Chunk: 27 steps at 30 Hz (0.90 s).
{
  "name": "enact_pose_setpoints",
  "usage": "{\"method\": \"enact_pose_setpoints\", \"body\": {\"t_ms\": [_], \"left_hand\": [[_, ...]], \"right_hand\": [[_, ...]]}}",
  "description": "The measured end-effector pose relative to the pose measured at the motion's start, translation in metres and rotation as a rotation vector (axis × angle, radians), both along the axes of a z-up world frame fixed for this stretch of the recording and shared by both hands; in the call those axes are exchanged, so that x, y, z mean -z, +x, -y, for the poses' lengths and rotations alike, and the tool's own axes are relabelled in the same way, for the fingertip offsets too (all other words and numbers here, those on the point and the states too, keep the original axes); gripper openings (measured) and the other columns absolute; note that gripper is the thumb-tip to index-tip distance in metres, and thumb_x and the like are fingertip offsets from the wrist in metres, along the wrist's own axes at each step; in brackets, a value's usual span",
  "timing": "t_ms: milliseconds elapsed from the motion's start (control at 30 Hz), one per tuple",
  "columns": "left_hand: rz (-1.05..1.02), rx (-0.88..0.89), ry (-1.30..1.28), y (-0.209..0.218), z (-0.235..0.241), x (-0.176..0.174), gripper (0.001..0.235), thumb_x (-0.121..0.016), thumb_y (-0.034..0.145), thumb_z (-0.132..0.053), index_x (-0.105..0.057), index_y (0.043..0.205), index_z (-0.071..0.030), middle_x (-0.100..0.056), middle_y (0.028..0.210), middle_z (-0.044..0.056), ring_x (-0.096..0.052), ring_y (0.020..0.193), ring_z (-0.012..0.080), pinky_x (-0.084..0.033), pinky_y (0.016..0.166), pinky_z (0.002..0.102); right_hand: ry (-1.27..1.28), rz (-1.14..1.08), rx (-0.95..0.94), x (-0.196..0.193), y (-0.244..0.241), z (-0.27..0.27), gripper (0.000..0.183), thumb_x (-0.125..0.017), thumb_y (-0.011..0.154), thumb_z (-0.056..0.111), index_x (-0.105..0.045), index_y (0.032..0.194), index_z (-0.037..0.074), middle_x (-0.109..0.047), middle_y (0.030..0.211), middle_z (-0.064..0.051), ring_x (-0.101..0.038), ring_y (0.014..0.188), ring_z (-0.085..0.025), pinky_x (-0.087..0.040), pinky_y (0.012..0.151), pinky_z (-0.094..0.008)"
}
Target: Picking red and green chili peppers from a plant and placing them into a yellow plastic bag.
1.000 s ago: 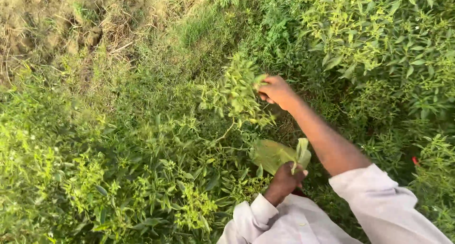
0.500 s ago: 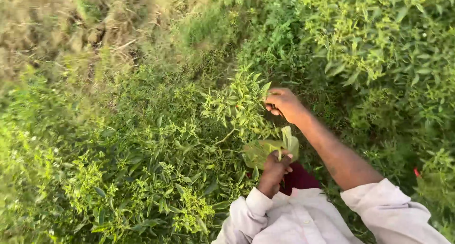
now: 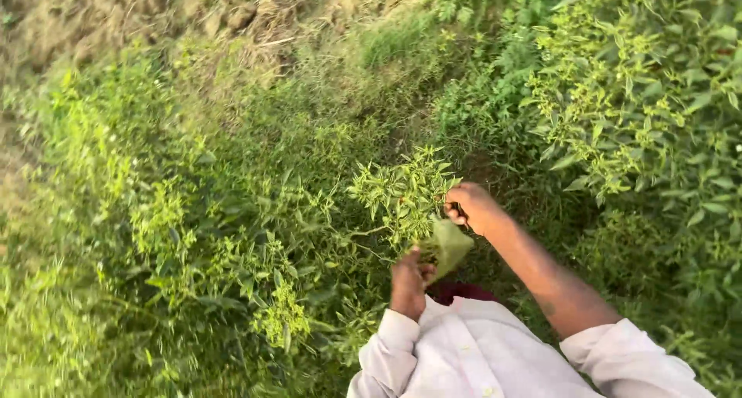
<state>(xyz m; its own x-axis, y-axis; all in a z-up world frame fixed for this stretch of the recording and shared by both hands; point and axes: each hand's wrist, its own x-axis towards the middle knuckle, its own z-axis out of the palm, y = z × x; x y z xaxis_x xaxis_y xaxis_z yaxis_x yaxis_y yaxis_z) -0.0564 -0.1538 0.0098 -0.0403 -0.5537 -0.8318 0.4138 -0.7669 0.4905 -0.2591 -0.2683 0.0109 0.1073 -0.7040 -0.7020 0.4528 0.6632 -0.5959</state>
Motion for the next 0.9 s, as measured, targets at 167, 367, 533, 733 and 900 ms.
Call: {"method": "enact_pose_setpoints", "body": {"t_ms": [167, 367, 533, 733, 900], "left_hand": [[-0.267, -0.341, -0.08, 0.025, -0.002, 0.132, 0.031, -0.059, 0.104, -0.04, -0.057, 0.112, -0.01, -0.059, 0.098, 0.007, -0.057, 0.083, 0.0195, -0.045, 0.069, 0.035], [-0.316, -0.483, -0.001, 0.012, 0.035, 0.076, 0.061, -0.058, 0.095, -0.057, -0.059, 0.129, -0.006, -0.066, 0.128, 0.018, -0.065, 0.112, 0.0344, -0.053, 0.096, 0.052], [-0.252, -0.489, -0.062, 0.008, 0.049, 0.1, 0.056, -0.057, 0.094, -0.056, -0.057, 0.132, -0.014, -0.064, 0.137, 0.017, -0.06, 0.123, 0.0361, -0.042, 0.104, 0.057], [-0.324, -0.628, -0.039, 0.008, 0.061, 0.158, 0.045, -0.062, 0.102, -0.043, -0.052, 0.13, -0.008, -0.059, 0.131, 0.018, -0.063, 0.115, 0.0376, -0.051, 0.107, 0.064], [-0.257, -0.602, 0.026, 0.01, 0.071, 0.191, 0.034, -0.054, 0.102, -0.038, -0.057, 0.125, -0.013, -0.057, 0.132, 0.017, -0.06, 0.097, 0.0335, -0.029, 0.099, 0.067]], "right_hand": [[0.012, -0.018, -0.091, -0.012, -0.002, 0.002, 0.01, -0.058, 0.085, 0.003, -0.048, 0.086, 0.002, -0.055, 0.075, -0.01, -0.048, 0.053, -0.014, -0.034, 0.036, -0.029], [0.025, -0.019, -0.251, -0.023, -0.008, -0.013, 0.009, -0.058, 0.085, 0.004, -0.052, 0.082, -0.001, -0.056, 0.072, -0.013, -0.05, 0.05, -0.016, -0.032, 0.035, -0.028], [0.022, -0.062, -0.245, -0.017, -0.017, -0.03, 0.009, -0.058, 0.085, 0.004, -0.054, 0.08, -0.001, -0.057, 0.069, -0.012, -0.049, 0.049, -0.015, -0.032, 0.034, -0.029], [0.074, 0.056, -0.218, 0.016, -0.02, -0.038, 0.015, -0.058, 0.087, 0.008, -0.051, 0.074, 0.002, -0.05, 0.064, -0.01, -0.046, 0.046, -0.015, -0.03, 0.034, -0.029], [0.068, 0.093, -0.105, 0.018, -0.022, -0.034, 0.016, -0.057, 0.085, 0.005, -0.047, 0.072, 0.004, -0.049, 0.066, -0.009, -0.045, 0.048, -0.015, -0.03, 0.035, -0.029]]}}
